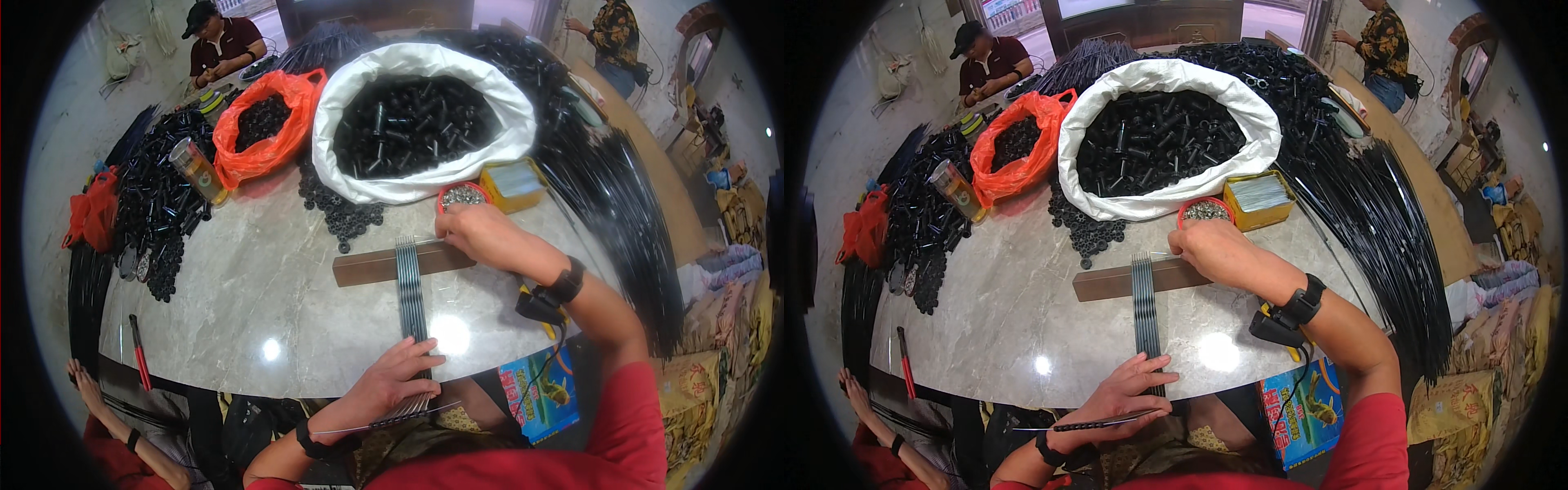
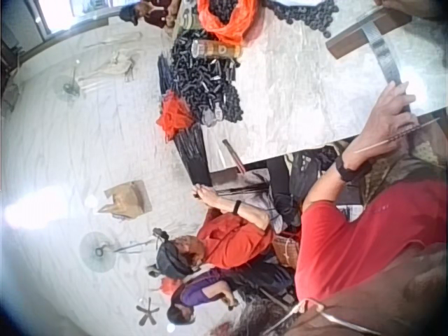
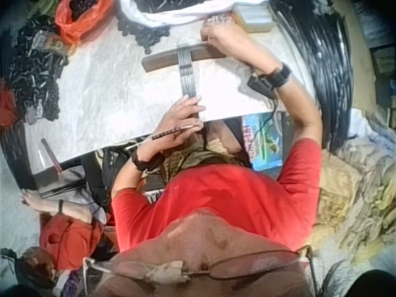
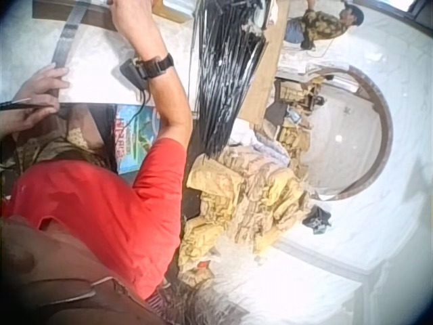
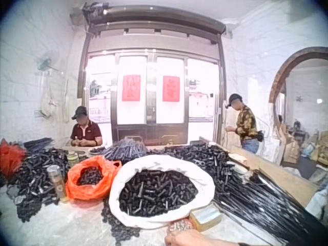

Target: Assembling umbrella ribs and frames using pliers and metal pins in a workshop setting.

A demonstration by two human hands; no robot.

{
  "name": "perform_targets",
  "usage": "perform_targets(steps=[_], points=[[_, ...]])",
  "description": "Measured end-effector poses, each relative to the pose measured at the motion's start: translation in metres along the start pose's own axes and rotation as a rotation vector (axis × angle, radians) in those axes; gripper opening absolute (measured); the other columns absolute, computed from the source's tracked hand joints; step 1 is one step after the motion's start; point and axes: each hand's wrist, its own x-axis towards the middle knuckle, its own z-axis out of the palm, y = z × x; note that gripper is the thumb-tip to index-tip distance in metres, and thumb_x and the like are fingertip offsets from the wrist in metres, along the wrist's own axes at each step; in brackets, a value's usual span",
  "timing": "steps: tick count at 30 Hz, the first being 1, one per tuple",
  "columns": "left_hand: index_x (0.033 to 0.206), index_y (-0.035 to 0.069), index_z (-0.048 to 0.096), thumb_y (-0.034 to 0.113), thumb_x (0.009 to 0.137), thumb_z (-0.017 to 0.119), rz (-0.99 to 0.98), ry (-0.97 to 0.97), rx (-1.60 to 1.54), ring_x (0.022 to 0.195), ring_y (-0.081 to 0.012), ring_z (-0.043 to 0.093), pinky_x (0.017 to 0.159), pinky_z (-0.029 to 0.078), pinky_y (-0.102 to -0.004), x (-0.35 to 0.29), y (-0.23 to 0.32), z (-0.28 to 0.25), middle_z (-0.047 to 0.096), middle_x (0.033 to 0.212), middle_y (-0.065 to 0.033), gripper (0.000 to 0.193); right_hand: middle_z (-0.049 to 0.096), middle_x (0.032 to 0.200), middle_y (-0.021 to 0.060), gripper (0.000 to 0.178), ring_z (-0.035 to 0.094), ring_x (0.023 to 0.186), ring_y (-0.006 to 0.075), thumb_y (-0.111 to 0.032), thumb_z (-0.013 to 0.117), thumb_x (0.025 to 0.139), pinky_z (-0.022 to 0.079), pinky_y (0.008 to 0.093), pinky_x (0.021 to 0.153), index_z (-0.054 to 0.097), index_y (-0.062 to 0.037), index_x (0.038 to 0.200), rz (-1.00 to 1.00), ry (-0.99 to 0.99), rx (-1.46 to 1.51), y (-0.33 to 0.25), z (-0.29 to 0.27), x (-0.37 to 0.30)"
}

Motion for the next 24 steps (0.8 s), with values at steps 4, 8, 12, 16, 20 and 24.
perform_targets(steps=[4,8,12,16,20,24], points=[[0.098,0.015,0.072,0.018,0.090,0.070,-0.001,0.000,0.004,0.140,-0.0322,0.043,0.116,0.031,-0.0551,-0.0013,0.0008,-0.0001,0.060,0.134,-0.0080,0.009,0.065,0.088,0.0159,0.009,0.066,0.084,0.0351,-0.009,0.062,0.087,0.050,0.0446,0.074,0.067,-0.0012,0.089,0.008,-0.009,-0.011,-0.0018,-0.0004,0.0004],[0.098,0.015,0.072,0.018,0.090,0.070,-0.002,0.003,-0.002,0.140,-0.0319,0.044,0.116,0.031,-0.0548,-0.0003,0.0005,-0.0001,0.060,0.133,-0.0079,0.009,0.065,0.088,0.0159,0.010,0.066,0.084,0.0347,-0.009,0.062,0.088,0.050,0.0444,0.074,0.067,-0.0015,0.090,0.004,-0.009,-0.011,0.0010,0.0019,0.0002],[0.098,0.015,0.072,0.018,0.089,0.070,-0.005,0.011,-0.007,0.140,-0.0319,0.044,0.116,0.031,-0.0544,-0.0013,0.0010,0.0003,0.060,0.133,-0.0080,0.009,0.065,0.089,0.0158,0.011,0.066,0.084,0.0344,-0.010,0.062,0.088,0.051,0.0439,0.074,0.069,-0.0019,0.091,0.001,-0.009,-0.014,0.0017,0.0035,0.0002],[0.098,0.015,0.072,0.017,0.089,0.071,-0.001,0.008,-0.010,0.140,-0.0323,0.043,0.116,0.030,-0.0544,-0.0012,0.0012,-0.0003,0.060,0.133,-0.0083,0.010,0.065,0.089,0.0158,0.011,0.066,0.084,0.0344,-0.010,0.062,0.088,0.051,0.0437,0.075,0.069,-0.0023,0.092,-0.004,-0.007,-0.017,0.0022,0.0029,0.0000],[0.099,0.015,0.072,0.017,0.089,0.071,0.000,0.000,-0.001,0.140,-0.0323,0.043,0.116,0.030,-0.0543,-0.0006,0.0006,-0.0008,0.060,0.134,-0.0086,0.010,0.065,0.090,0.0159,0.011,0.066,0.085,0.0343,-0.010,0.062,0.088,0.051,0.0436,0.075,0.069,-0.0024,0.092,0.009,-0.018,-0.020,0.0013,0.0017,0.0004],[0.099,0.015,0.072,0.017,0.089,0.071,-0.001,0.002,-0.005,0.140,-0.0323,0.043,0.116,0.030,-0.0543,-0.0008,0.0003,-0.0002,0.060,0.133,-0.0086,0.010,0.066,0.090,0.0161,0.011,0.066,0.085,0.0343,-0.010,0.062,0.088,0.051,0.0435,0.075,0.069,-0.0021,0.092,0.011,-0.016,-0.026,0.0021,0.0023,0.0002]])
